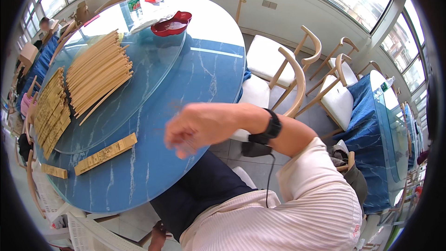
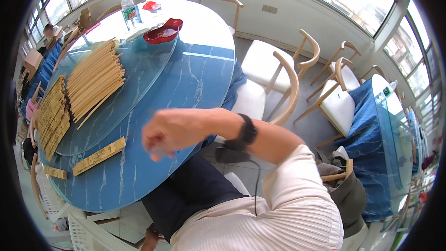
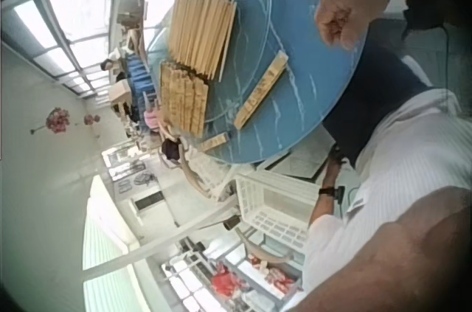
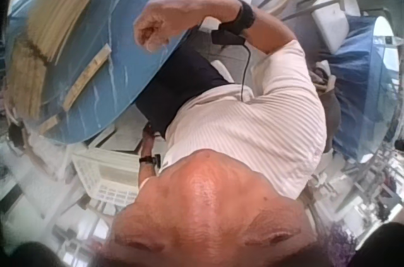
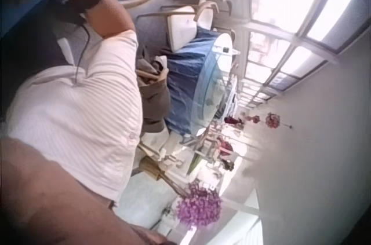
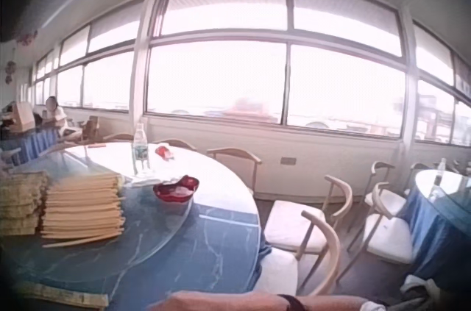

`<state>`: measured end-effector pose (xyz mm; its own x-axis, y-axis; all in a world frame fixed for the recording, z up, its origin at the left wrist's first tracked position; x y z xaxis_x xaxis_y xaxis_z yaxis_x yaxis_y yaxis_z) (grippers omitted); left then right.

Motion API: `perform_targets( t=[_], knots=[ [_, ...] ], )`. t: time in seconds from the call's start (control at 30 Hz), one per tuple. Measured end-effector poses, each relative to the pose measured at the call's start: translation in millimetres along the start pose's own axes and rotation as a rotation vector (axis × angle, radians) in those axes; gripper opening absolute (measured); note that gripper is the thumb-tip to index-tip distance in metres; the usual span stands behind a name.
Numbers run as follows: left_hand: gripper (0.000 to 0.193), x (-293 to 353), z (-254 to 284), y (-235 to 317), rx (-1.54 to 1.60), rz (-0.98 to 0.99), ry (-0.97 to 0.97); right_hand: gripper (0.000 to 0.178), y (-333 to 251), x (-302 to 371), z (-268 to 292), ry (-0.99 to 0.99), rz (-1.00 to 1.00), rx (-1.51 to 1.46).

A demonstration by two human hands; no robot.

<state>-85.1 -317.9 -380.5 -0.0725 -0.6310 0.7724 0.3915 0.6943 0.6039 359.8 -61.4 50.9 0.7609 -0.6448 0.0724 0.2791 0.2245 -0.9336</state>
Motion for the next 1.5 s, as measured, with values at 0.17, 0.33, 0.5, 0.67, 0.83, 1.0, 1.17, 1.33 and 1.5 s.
perform_targets(
  t=[0.17,0.33,0.5,0.67,0.83,1.0,1.17,1.33,1.5],
  knots=[
    [0.057,-20,-9,47,-0.029,-0.141,0.011,0.058,117,129,-79,-0.323,-0.554,0.245],
    [0.056,-52,-1,51,-0.144,-0.134,-0.282,0.073,242,202,-141,-0.264,-0.764,0.452],
    [0.043,-70,11,18,-0.155,-0.069,-0.441,0.065,269,207,-192,-0.448,-0.828,0.254],
    [0.038,-88,12,-26,-0.228,-0.079,-0.321,0.056,285,253,-227,-0.803,-0.923,0.256],
    [0.038,-89,9,-28,-0.288,0.028,-0.273,0.057,261,267,-209,-0.466,-1.541,-0.59],
    [0.038,-67,15,-6,-0.357,0.11,-0.271,0.059,277,320,-240,-0.151,-1.687,-1.205],
    [0.038,-53,28,26,-0.438,0.123,-0.26,0.063,308,378,-310,-0.232,-1.018,-0.623],
    [0.038,-50,26,16,-0.51,0.075,-0.217,0.057,369,418,-352,-0.22,-1.39,-0.593],
    [0.037,-51,19,-12,-0.711,-0.184,-0.201,0.04,413,386,-274,-0.009,-1.526,-0.582]
  ],
)
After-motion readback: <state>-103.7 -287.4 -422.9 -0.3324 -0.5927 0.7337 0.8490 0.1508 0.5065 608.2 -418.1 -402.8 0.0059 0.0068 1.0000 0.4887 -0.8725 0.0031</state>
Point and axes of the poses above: each hand's wrist, its own x-axis away from the middle knuckle, its own z-axis out of the back of the hand, y = z × x, the point moved 7 cm from there along -x, towards the middle knuckle, and after that the axes turned 2 degrees about y, right-handed, at the moved point
